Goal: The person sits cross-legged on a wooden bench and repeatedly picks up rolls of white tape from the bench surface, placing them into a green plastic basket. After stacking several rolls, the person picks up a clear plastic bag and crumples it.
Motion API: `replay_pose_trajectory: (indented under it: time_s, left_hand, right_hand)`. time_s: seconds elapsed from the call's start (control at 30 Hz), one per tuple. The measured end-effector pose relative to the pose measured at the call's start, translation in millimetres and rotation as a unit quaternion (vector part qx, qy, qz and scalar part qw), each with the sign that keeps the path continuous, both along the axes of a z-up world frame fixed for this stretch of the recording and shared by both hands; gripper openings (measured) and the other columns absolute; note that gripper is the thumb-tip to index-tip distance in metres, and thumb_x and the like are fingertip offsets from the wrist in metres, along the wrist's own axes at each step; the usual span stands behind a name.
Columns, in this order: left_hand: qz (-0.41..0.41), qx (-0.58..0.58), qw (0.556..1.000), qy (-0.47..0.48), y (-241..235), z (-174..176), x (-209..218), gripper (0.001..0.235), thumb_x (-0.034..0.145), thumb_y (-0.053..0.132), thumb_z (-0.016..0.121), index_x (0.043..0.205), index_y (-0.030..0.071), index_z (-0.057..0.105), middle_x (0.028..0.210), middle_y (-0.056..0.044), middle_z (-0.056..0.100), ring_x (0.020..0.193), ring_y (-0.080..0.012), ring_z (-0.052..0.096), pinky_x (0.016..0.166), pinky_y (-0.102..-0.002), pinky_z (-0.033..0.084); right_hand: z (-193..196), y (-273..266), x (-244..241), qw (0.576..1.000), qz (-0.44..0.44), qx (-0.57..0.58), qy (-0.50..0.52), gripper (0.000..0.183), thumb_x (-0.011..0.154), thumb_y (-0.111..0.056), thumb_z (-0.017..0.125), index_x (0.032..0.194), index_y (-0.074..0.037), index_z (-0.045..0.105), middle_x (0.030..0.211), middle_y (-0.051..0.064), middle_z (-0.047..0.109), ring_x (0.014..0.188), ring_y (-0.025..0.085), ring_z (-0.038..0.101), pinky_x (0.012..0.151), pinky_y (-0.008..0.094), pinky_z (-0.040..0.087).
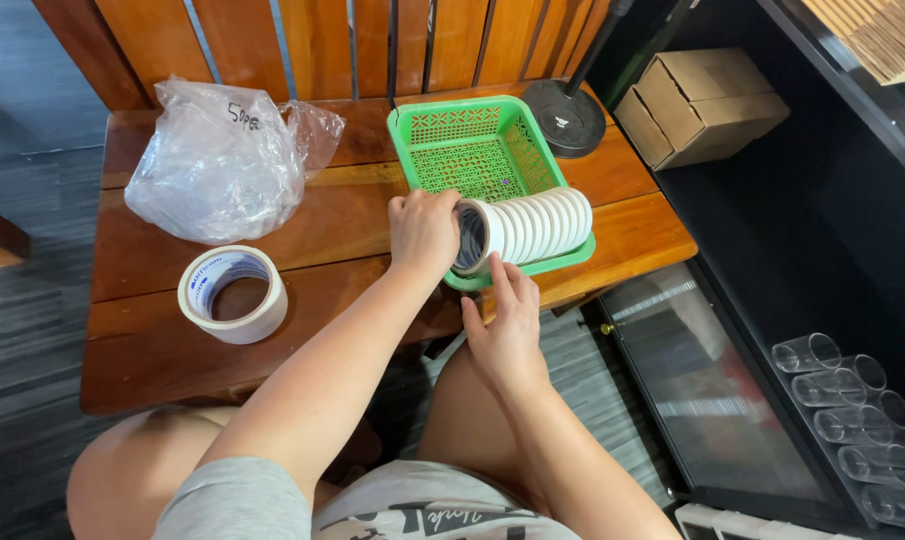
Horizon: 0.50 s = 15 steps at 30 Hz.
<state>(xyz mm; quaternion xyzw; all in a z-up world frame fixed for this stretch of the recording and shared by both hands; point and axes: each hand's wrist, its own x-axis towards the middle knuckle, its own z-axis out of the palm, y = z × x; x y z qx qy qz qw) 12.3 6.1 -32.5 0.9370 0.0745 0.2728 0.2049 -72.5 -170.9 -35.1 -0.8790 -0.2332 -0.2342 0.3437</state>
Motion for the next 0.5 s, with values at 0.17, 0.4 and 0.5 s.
replay_pose_trajectory:
  time_s: [0.17,0.4,0.5]
  left_hand:
    - [0.004,0.006,1.0,-0.005,2.1,-8.1,0.6,0.018,0.086,0.024,0.071,0.103,0.025,0.072,0.099,0.003,0.068,0.115,-0.0229,0.057,0.105,-0.047,0.038]
    - [0.022,-0.033,0.999,0.0,0.8,-1.9,-8.0,0.031,0.087,0.022,0.071,0.117,0.015,0.074,0.133,-0.008,0.057,0.137,-0.03,0.044,0.112,-0.053,0.038]
    - [0.002,-0.103,0.995,-0.01,0.8,23.0,-23.7,0.038,0.087,0.012,0.064,0.124,0.011,0.071,0.137,-0.015,0.056,0.134,-0.038,0.05,0.105,-0.055,0.045]
  right_hand:
    - [0.4,-1.2,1.2,1.0,0.0,-0.011,0.001,0.074,0.08,-0.02,0.085,0.148,-0.009,0.057,0.129,0.012,0.059,0.128,0.031,0.055,0.108,0.042,0.05]
    - [-4.2,-0.5,2.6,0.997,-0.028,0.067,0.0,0.073,0.074,-0.019,0.09,0.142,-0.013,0.064,0.129,0.013,0.062,0.126,0.031,0.058,0.108,0.042,0.05]
    - [-11.1,-0.9,2.0,0.936,-0.062,0.318,0.14,0.055,0.083,-0.007,0.082,0.133,-0.015,0.06,0.106,0.004,0.061,0.104,0.016,0.061,0.086,0.03,0.057]
